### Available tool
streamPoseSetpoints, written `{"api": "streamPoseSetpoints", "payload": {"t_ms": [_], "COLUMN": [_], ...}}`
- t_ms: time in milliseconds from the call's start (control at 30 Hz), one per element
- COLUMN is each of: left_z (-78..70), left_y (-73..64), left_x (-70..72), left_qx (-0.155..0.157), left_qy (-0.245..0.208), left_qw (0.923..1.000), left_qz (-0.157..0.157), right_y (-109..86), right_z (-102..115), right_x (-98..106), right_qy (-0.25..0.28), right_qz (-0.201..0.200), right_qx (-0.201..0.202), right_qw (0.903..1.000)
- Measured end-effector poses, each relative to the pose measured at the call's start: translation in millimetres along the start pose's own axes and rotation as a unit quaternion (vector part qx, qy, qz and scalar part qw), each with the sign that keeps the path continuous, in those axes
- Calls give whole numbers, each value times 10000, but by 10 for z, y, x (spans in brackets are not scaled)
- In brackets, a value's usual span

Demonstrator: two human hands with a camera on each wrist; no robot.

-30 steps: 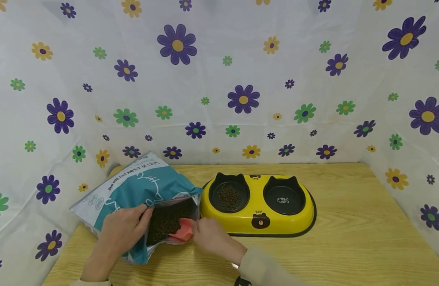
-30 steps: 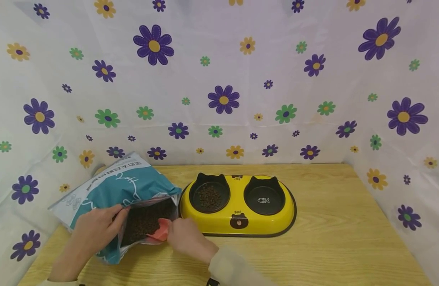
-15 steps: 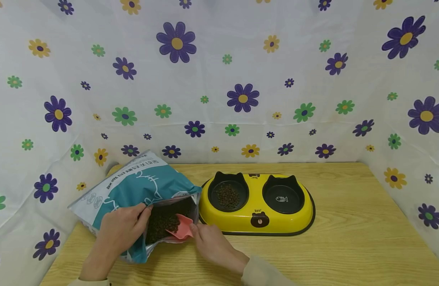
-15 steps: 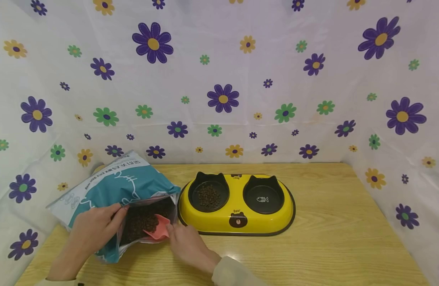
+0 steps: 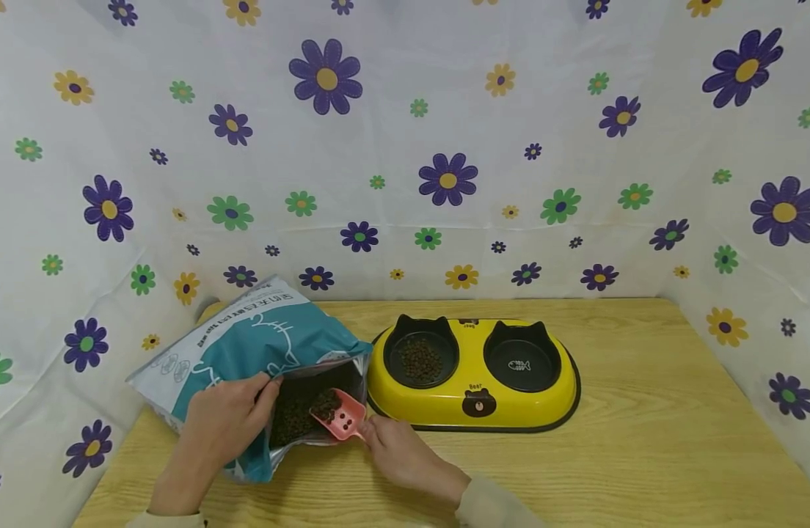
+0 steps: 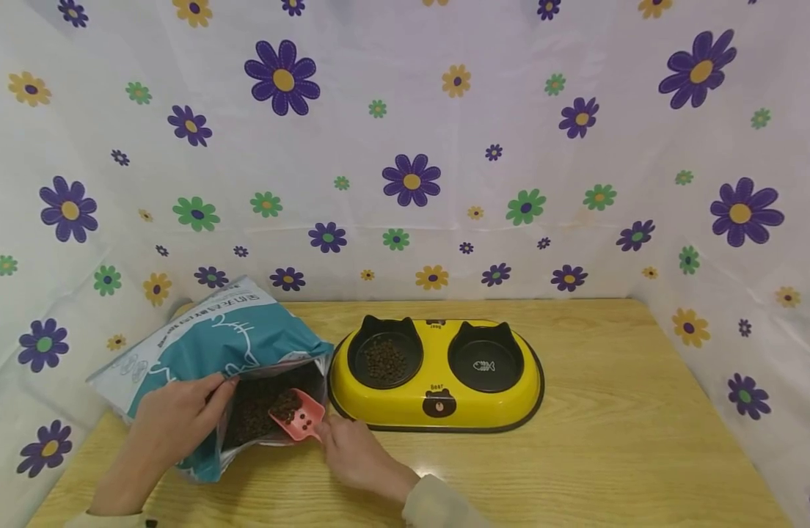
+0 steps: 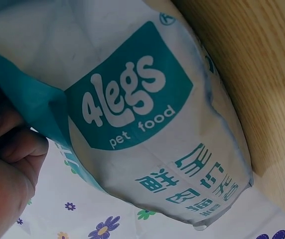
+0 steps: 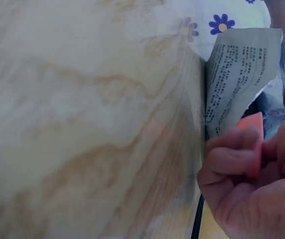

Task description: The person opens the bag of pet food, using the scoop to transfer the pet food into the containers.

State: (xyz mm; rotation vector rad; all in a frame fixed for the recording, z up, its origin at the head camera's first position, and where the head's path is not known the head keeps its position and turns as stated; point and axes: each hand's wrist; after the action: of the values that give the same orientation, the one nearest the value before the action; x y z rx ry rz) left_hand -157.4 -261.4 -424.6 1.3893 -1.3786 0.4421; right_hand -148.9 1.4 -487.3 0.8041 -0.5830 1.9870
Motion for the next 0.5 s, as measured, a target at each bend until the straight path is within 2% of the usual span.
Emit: {"api": "streamPoseSetpoints", "payload": {"t_ms": [100, 300, 500], "left_z": [3, 11, 6], "left_y": [-6, -14, -15], "left_x": [-4, -15, -14], "left_qx": [-17, -73, -1], "left_qy": [26, 42, 54], "left_qw": [10000, 9999, 10000], "left_qz": [-13, -92, -49], "right_y": [-3, -10, -35], "right_z": [-5, -24, -12], "right_x": [11, 23, 44], "right_qy": [41, 616, 1093], "right_qz": [156, 531, 653], "right_qx": [35, -18, -114], "right_qw": [9999, 9967, 9918]}}
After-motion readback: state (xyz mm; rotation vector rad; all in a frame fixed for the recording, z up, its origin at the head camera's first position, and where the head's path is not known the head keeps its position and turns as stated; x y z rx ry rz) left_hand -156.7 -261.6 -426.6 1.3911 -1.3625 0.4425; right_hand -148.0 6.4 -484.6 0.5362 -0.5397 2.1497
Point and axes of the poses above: each hand's wrist, its own y-axis towards the middle knuckle, its own x-axis out of the back of the hand, z = x × y, and after that the axes turned 14 degrees about -y, right-handed
